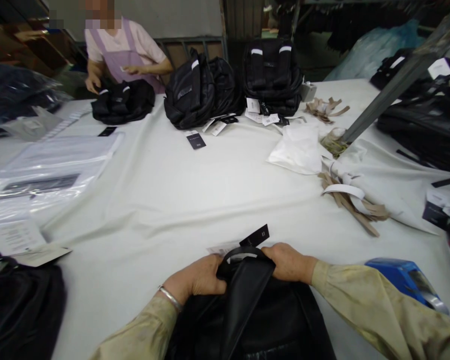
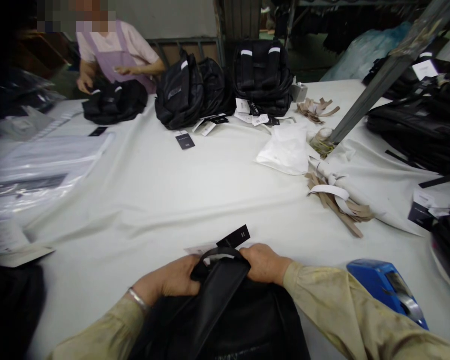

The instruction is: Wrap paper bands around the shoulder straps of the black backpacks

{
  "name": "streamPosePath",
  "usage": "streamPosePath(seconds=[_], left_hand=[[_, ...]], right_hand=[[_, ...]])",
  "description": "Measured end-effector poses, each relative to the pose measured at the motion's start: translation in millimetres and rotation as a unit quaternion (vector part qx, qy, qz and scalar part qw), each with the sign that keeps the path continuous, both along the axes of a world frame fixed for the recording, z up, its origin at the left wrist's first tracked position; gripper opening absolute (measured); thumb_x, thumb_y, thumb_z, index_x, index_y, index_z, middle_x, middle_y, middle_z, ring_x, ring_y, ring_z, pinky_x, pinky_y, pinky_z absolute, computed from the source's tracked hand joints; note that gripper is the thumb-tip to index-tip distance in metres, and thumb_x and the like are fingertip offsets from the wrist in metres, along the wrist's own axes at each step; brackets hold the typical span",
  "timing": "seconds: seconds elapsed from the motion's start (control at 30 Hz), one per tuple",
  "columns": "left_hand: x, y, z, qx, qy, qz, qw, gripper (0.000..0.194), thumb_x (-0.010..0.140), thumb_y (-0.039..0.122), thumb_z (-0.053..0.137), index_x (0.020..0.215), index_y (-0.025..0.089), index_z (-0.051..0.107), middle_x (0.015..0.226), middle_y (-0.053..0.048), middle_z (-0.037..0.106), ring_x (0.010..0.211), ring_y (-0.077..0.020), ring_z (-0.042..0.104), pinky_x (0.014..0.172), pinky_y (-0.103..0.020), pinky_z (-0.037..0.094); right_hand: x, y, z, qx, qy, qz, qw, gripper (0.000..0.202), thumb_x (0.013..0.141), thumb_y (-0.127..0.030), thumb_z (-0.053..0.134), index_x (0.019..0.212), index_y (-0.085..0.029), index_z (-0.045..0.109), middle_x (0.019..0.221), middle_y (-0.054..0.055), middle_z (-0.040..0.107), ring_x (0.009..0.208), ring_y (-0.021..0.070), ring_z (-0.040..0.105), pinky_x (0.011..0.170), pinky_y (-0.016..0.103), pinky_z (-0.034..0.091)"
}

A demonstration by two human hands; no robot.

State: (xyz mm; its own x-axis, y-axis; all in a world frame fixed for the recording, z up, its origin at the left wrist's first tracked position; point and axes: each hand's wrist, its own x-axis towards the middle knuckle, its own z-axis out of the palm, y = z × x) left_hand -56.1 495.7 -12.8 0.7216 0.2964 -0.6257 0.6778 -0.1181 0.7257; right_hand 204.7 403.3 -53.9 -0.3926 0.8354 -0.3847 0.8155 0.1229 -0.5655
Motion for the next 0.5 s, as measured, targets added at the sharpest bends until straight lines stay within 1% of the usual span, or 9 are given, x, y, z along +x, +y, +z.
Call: streamPosePath(seconds=[0.07, 0.17, 0.23, 0.27, 0.33, 0.4, 0.43, 0.47, 0.5], left_hand=[[-9.9, 2.7, -12.1, 0.033, 0.062, 0.012, 0.997, 0.025, 0.067, 0.040, 0.065, 0.083, 0.021, 0.069, 0.076, 0.001, 0.070, 0.075, -0.0227, 0.065, 0.068, -0.029, 0.048], [-26.0, -3.4, -37.5, 0.148, 0.133, 0.079, 0.977, 0.035, 0.070, 0.051, 0.064, 0.087, 0.021, 0.066, 0.085, -0.004, 0.071, 0.082, -0.0258, 0.066, 0.072, -0.033, 0.047], [-31.9, -14.4, -51.4, 0.197, 0.172, 0.130, 0.956, 0.046, 0.072, 0.059, 0.061, 0.097, 0.020, 0.064, 0.092, -0.008, 0.072, 0.088, -0.0281, 0.066, 0.076, -0.036, 0.047], [-32.5, -21.5, -55.5, 0.211, 0.196, 0.153, 0.946, 0.053, 0.073, 0.063, 0.059, 0.104, 0.020, 0.062, 0.093, -0.009, 0.072, 0.089, -0.0293, 0.067, 0.077, -0.037, 0.048], [-29.9, -38.3, -57.8, 0.254, 0.237, 0.183, 0.920, 0.069, 0.073, 0.069, 0.055, 0.119, 0.018, 0.055, 0.093, -0.012, 0.072, 0.091, -0.0325, 0.067, 0.077, -0.041, 0.048], [-24.4, -57.4, -56.3, 0.347, 0.247, 0.194, 0.884, 0.073, 0.078, 0.067, 0.053, 0.126, 0.012, 0.052, 0.101, -0.018, 0.070, 0.103, -0.0371, 0.063, 0.085, -0.046, 0.047], [-21.6, -67.4, -56.3, 0.406, 0.233, 0.193, 0.862, 0.068, 0.082, 0.061, 0.052, 0.127, 0.010, 0.052, 0.111, -0.022, 0.067, 0.113, -0.0391, 0.058, 0.092, -0.049, 0.044], [-19.3, -77.3, -57.8, 0.461, 0.206, 0.185, 0.843, 0.058, 0.086, 0.052, 0.051, 0.126, 0.010, 0.054, 0.122, -0.023, 0.063, 0.123, -0.0395, 0.050, 0.100, -0.052, 0.040], [-17.7, -86.5, -61.1, 0.502, 0.166, 0.164, 0.833, 0.047, 0.090, 0.040, 0.048, 0.127, 0.012, 0.056, 0.133, -0.022, 0.057, 0.131, -0.0377, 0.043, 0.105, -0.052, 0.035]], right_hand=[[0.6, -2.4, -8.2, 0.007, -0.064, -0.032, 0.997, 0.025, 0.081, -0.032, 0.054, 0.099, -0.018, 0.063, 0.085, 0.010, 0.071, 0.080, 0.0261, 0.068, 0.068, 0.031, 0.044], [-1.0, -13.3, -29.4, 0.006, -0.129, -0.092, 0.987, 0.032, 0.083, -0.035, 0.053, 0.109, -0.018, 0.060, 0.086, 0.010, 0.071, 0.079, 0.0256, 0.066, 0.069, 0.032, 0.044], [-2.2, -22.1, -44.7, 0.023, -0.143, -0.113, 0.983, 0.040, 0.085, -0.036, 0.053, 0.120, -0.017, 0.056, 0.092, 0.012, 0.070, 0.083, 0.0261, 0.065, 0.073, 0.033, 0.044], [-2.6, -26.3, -50.8, 0.038, -0.142, -0.116, 0.982, 0.045, 0.085, -0.036, 0.054, 0.125, -0.017, 0.053, 0.095, 0.013, 0.069, 0.086, 0.0268, 0.064, 0.076, 0.035, 0.044], [-3.3, -34.6, -57.7, 0.076, -0.132, -0.116, 0.982, 0.052, 0.086, -0.035, 0.054, 0.133, -0.015, 0.049, 0.101, 0.015, 0.067, 0.091, 0.0286, 0.061, 0.081, 0.039, 0.044], [-4.7, -44.8, -57.2, 0.123, -0.121, -0.119, 0.978, 0.053, 0.087, -0.032, 0.053, 0.136, -0.013, 0.047, 0.110, 0.018, 0.064, 0.100, 0.0315, 0.058, 0.089, 0.044, 0.043], [-5.9, -51.4, -55.1, 0.151, -0.115, -0.120, 0.975, 0.052, 0.088, -0.030, 0.052, 0.137, -0.012, 0.046, 0.118, 0.020, 0.061, 0.109, 0.0335, 0.055, 0.094, 0.047, 0.040], [-7.4, -59.0, -52.6, 0.178, -0.109, -0.117, 0.971, 0.053, 0.088, -0.028, 0.051, 0.138, -0.012, 0.045, 0.129, 0.021, 0.056, 0.119, 0.0352, 0.049, 0.100, 0.050, 0.036], [-9.0, -67.5, -50.3, 0.200, -0.103, -0.109, 0.968, 0.056, 0.088, -0.026, 0.052, 0.141, -0.013, 0.041, 0.139, 0.020, 0.048, 0.129, 0.0361, 0.041, 0.105, 0.052, 0.030]])
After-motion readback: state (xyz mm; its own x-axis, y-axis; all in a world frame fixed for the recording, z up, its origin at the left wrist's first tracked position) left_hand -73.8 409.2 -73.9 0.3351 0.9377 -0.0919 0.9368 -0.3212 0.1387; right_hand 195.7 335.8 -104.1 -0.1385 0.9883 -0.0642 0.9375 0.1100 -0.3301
